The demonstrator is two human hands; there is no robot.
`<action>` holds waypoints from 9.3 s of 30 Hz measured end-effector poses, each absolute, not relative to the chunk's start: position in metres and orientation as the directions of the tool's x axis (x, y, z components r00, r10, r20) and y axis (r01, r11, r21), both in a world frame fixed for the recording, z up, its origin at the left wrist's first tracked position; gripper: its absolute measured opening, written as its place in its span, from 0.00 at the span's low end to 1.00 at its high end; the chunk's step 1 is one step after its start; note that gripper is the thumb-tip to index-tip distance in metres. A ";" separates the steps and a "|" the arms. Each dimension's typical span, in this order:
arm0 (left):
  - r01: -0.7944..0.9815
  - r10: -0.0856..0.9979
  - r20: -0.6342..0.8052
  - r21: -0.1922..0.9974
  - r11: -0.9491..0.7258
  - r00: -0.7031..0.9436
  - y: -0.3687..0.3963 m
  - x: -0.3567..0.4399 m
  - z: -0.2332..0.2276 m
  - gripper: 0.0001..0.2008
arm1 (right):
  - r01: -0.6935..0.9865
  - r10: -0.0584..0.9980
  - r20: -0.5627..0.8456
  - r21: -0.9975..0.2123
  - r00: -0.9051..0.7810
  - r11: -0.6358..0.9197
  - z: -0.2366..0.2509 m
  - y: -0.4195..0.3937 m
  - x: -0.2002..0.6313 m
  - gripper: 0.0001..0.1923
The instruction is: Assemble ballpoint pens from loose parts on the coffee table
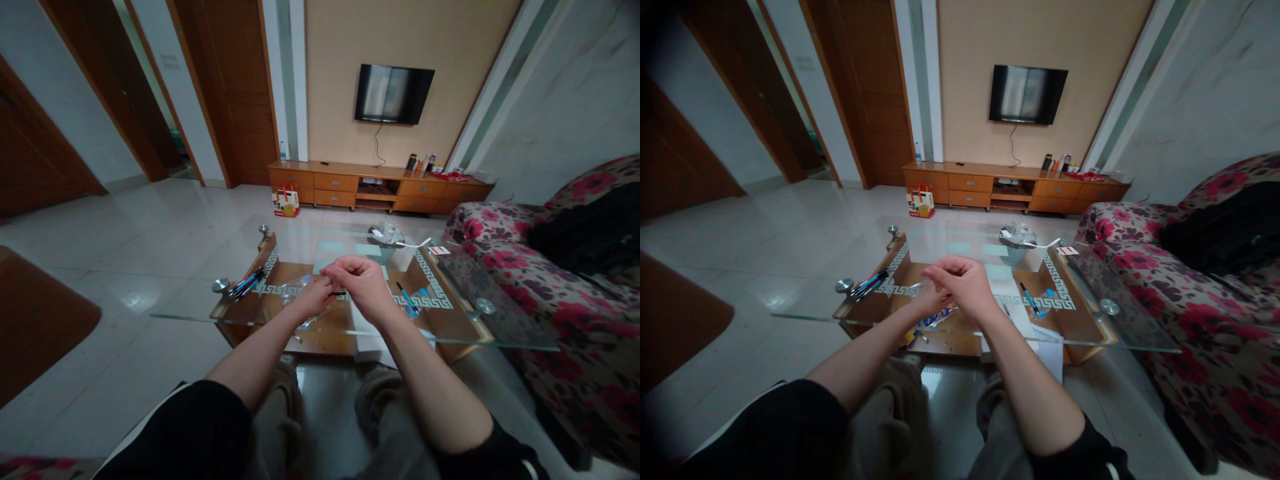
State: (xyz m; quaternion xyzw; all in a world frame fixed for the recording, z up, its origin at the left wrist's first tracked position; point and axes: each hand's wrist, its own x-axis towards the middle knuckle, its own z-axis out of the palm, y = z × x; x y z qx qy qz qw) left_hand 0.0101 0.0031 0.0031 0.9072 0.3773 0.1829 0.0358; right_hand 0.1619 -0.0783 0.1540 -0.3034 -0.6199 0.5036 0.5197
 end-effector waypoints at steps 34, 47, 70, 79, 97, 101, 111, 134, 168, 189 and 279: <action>0.678 0.677 0.302 0.119 -0.725 0.671 0.001 0.005 -0.005 0.06 | 0.656 0.956 0.105 -0.706 -0.275 0.267 -0.009 -0.014 0.225 0.17; 0.650 0.673 0.269 0.180 -0.738 0.689 0.003 0.001 -0.009 0.15 | 0.599 0.964 0.113 -0.764 -0.242 0.240 -0.016 -0.010 0.223 0.11; 0.717 0.729 0.294 0.171 -0.676 0.618 0.002 -0.008 -0.013 0.17 | 0.486 0.870 0.349 -0.861 0.349 0.150 -0.011 0.000 0.266 0.18; 0.697 0.714 0.305 0.184 -0.693 0.630 0.001 -0.007 -0.014 0.16 | 0.785 0.909 0.358 -0.617 0.216 0.056 -0.027 -0.004 0.296 0.14; 0.697 0.713 0.299 0.177 -0.694 0.634 0.004 -0.007 -0.016 0.15 | 0.885 0.982 0.186 -0.463 0.031 0.059 -0.033 0.001 0.292 0.14; 0.691 0.709 0.302 0.183 -0.700 0.637 0.005 -0.008 -0.016 0.15 | 0.888 0.986 0.164 -0.455 0.009 0.067 -0.034 0.000 0.293 0.13; 0.703 0.722 0.298 0.187 -0.686 0.625 0.004 -0.008 -0.015 0.15 | 0.887 0.989 0.149 -0.455 -0.010 0.077 -0.029 -0.005 0.291 0.19; 0.712 0.725 0.291 0.172 -0.681 0.624 0.002 -0.008 -0.013 0.15 | 0.905 0.979 0.195 -0.424 0.049 0.039 -0.025 -0.012 0.281 0.27; 0.618 0.620 0.284 0.110 -0.779 0.731 0.002 0.002 -0.003 0.12 | 0.814 0.886 0.180 -0.350 -0.427 0.463 0.008 -0.029 0.216 0.14; 0.652 0.651 0.267 0.098 -0.751 0.710 0.003 0.000 -0.009 0.11 | 0.696 0.860 0.361 -0.510 -0.361 0.506 0.002 -0.028 0.225 0.09; 0.727 0.770 0.207 0.253 -0.638 0.604 -0.006 -0.001 -0.002 0.16 | 0.627 0.868 0.440 -0.615 -0.231 0.479 -0.001 -0.026 0.224 0.07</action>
